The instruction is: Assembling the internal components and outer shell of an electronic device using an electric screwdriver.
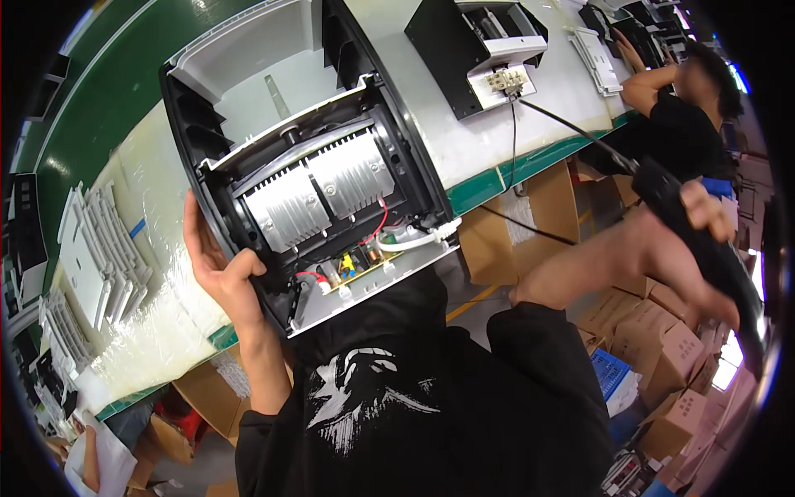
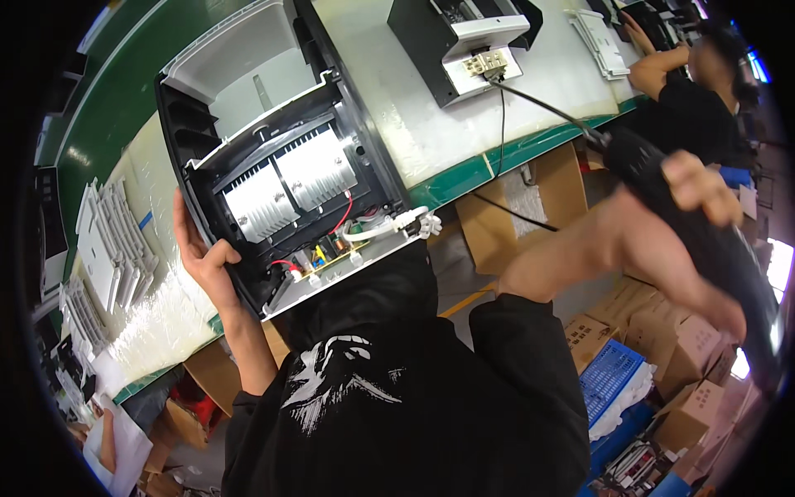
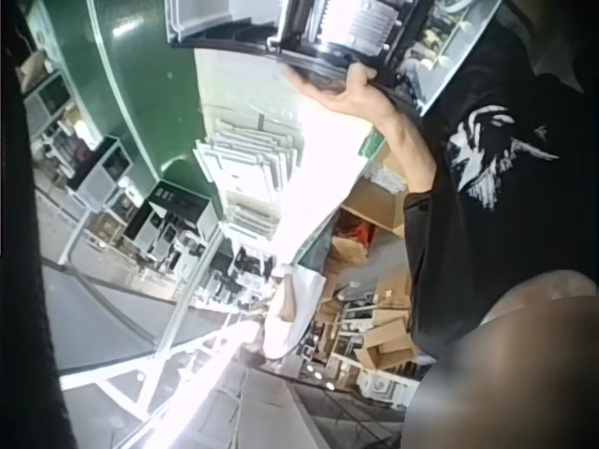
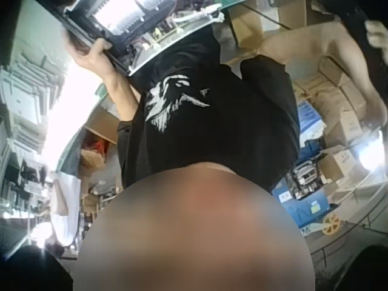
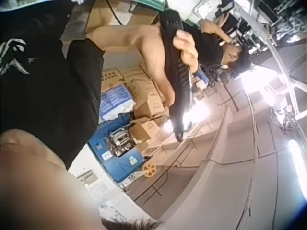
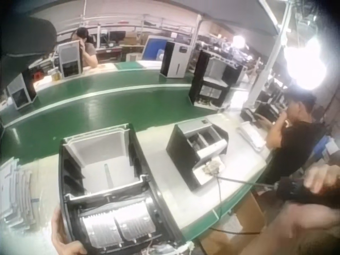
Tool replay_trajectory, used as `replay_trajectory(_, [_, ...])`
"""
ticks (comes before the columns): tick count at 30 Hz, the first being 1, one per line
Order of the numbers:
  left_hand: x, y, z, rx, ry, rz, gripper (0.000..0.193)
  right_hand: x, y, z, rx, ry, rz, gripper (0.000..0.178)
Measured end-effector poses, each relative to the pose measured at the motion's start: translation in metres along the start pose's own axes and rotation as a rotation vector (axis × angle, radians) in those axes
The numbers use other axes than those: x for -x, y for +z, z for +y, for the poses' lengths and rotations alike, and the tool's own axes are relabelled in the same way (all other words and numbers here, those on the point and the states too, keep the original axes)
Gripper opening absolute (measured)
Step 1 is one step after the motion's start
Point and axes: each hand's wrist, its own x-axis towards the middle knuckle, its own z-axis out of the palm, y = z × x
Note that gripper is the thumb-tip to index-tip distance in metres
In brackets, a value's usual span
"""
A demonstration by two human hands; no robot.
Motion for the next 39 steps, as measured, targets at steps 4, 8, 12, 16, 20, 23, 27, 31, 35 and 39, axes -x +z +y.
replay_trajectory(4, [0.001, -0.002, 0.001, -0.065, -0.01, 0.027, 0.095, 0.01, -0.002, 0.057, -0.027, 0.122, 0.03, 0.1])
replay_trajectory(8, [0.001, -0.002, 0.0, -0.103, -0.001, 0.033, 0.097, 0.02, -0.021, 0.085, 0.041, 0.091, 0.058, 0.098])
replay_trajectory(12, [0.001, 0.002, 0.002, -0.126, -0.013, 0.029, 0.097, 0.007, -0.03, 0.094, -0.112, 0.16, -0.181, 0.101])
replay_trajectory(16, [0.001, 0.004, 0.005, -0.141, -0.015, 0.033, 0.097, -0.032, -0.012, 0.122, -0.173, 0.339, -0.376, 0.09])
replay_trajectory(20, [0.006, 0.001, 0.002, -0.131, 0.007, 0.083, 0.096, -0.008, 0.114, 0.118, 0.457, 0.25, -0.107, 0.046])
replay_trajectory(23, [0.007, 0.001, -0.002, -0.034, -0.021, 0.053, 0.094, -0.024, 0.121, 0.149, 0.474, 0.28, -0.243, 0.049])
replay_trajectory(27, [0.009, 0.008, 0.0, 0.03, -0.004, 0.061, 0.092, 0.001, 0.13, 0.15, 0.498, 0.183, -0.186, 0.042])
replay_trajectory(31, [0.007, 0.008, -0.001, 0.102, -0.032, 0.004, 0.09, 0.015, 0.065, 0.125, 0.413, 0.482, -0.141, 0.037])
replay_trajectory(35, [0.006, 0.006, 0.007, 0.083, -0.046, -0.003, 0.089, -0.008, 0.064, 0.019, -0.555, 0.831, -0.203, 0.041])
replay_trajectory(39, [0.006, -0.002, -0.003, 0.085, -0.034, 0.013, 0.089, -0.002, 0.1, -0.044, 0.036, 0.01, -0.203, 0.062])
